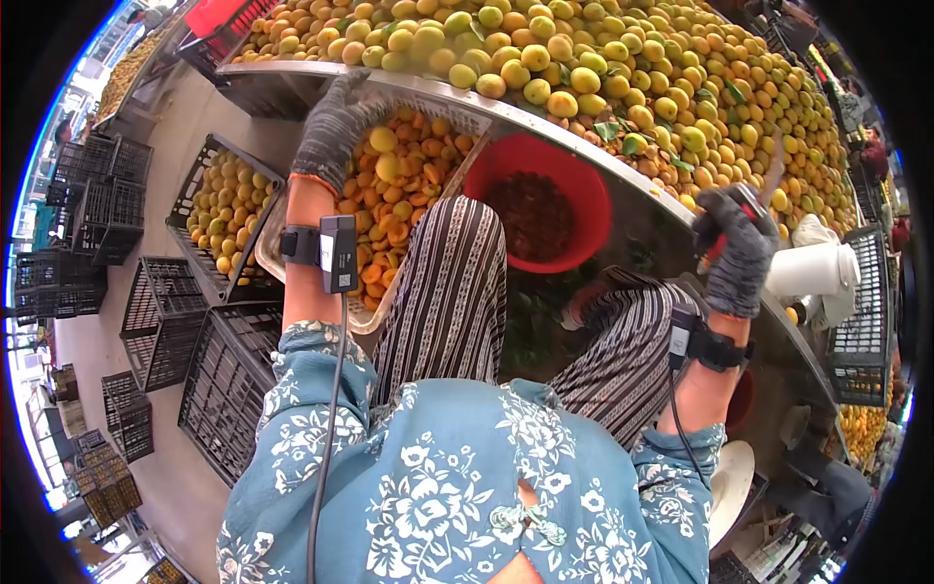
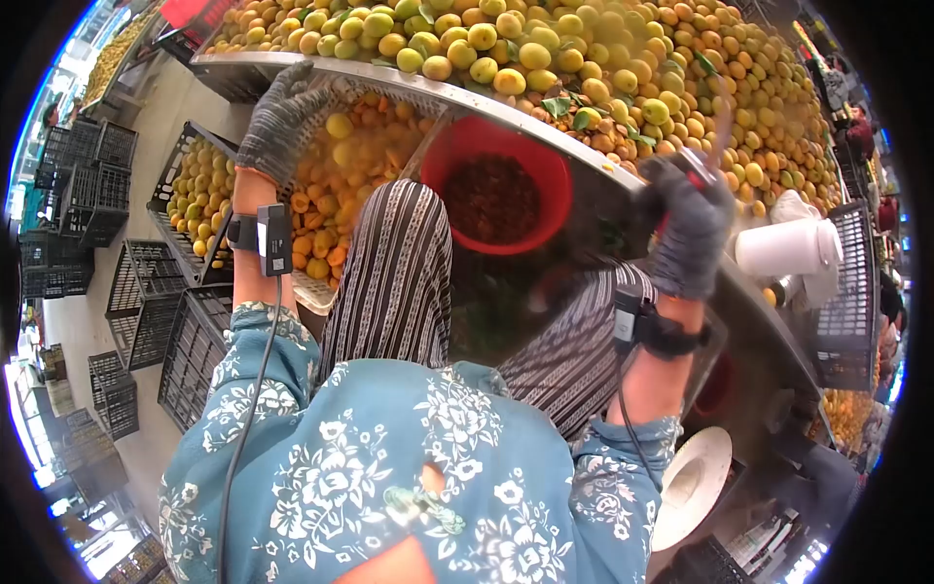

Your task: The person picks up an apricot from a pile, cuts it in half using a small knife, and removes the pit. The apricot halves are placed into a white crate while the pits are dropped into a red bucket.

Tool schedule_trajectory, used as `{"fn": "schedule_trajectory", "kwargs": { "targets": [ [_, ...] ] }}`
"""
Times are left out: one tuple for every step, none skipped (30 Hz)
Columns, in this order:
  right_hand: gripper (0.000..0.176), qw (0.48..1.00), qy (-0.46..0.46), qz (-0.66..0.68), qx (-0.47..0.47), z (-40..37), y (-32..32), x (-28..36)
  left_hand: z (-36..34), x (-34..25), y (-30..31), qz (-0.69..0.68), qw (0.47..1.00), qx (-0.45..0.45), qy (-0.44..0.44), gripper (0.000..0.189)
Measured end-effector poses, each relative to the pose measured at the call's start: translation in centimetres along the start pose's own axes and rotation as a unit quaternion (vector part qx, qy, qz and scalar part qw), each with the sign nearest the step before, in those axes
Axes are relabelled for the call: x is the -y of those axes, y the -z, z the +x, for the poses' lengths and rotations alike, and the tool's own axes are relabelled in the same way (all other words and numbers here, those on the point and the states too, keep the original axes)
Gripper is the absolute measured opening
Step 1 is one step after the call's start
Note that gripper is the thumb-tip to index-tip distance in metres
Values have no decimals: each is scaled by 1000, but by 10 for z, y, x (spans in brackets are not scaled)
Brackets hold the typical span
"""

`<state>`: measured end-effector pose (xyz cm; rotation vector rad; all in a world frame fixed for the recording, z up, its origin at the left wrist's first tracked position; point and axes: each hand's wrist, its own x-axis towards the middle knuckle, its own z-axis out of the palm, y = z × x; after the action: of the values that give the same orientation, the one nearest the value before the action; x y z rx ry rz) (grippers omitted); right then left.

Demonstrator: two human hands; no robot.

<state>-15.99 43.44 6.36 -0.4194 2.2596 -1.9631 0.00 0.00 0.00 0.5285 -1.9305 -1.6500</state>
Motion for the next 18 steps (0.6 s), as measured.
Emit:
{"fn": "schedule_trajectory", "kwargs": {
  "targets": [
    [21, 1000, 11, 27, -10, -2, 9, 3, -1, -15, -5, -41, 999, -5, 34, 60],
    [20, 997, 41, 64, -29, -6, 16, 6, 0, -27, -11, -81, 994, -8, 68, 55],
    [20, 998, 34, 46, -28, -48, 25, 22, -34, -39, 8, -94, 993, -7, 75, 55],
    [24, 995, 30, 85, -43, -62, 34, 20, -40, -50, 12, -53, 997, 15, 63, 52],
    [28, 990, 39, 120, -56, -71, 43, 21, -43, -58, 13, -21, 998, 34, 40, 48],
    [28, 990, 48, 112, -63, -86, 50, 31, -51, -67, 8, -31, 998, 33, 35, 48],
    [29, 990, 55, 110, -69, -102, 55, 37, -61, -76, 7, 9, 997, 64, 42, 44],
    [28, 984, 46, 156, -69, -114, 62, 35, -72, -84, 5, 50, 993, 96, 46, 40],
    [28, 985, 52, 152, -66, -126, 66, 36, -80, -86, 3, 66, 990, 118, 47, 39],
    [27, 986, 33, 146, -73, -141, 70, 38, -87, -75, 7, 73, 988, 131, 37, 38],
    [26, 987, 13, 140, -82, -154, 74, 38, -92, -63, 11, 66, 989, 132, 22, 37],
    [24, 987, 1, 134, -94, -165, 81, 36, -95, -46, 18, 54, 990, 128, 11, 36],
    [24, 986, 3, 134, -95, -173, 82, 30, -91, -26, 24, 44, 992, 117, 8, 35],
    [24, 982, -18, 152, -113, -184, 85, 30, -86, 1, 35, 39, 994, 96, -16, 35],
    [23, 975, -40, 170, -134, -194, 86, 32, -76, 30, 47, 43, 995, 80, -45, 34],
    [22, 969, -44, 173, -172, -204, 81, 37, -61, 64, 60, 72, 990, 63, -101, 34],
    [22, 968, -34, 174, -176, -214, 80, 41, -43, 98, 74, 136, 969, 42, -204, 34],
    [22, 971, -46, 173, -158, -222, 82, 41, -27, 129, 88, 206, 927, 15, -313, 33]
  ]
}}
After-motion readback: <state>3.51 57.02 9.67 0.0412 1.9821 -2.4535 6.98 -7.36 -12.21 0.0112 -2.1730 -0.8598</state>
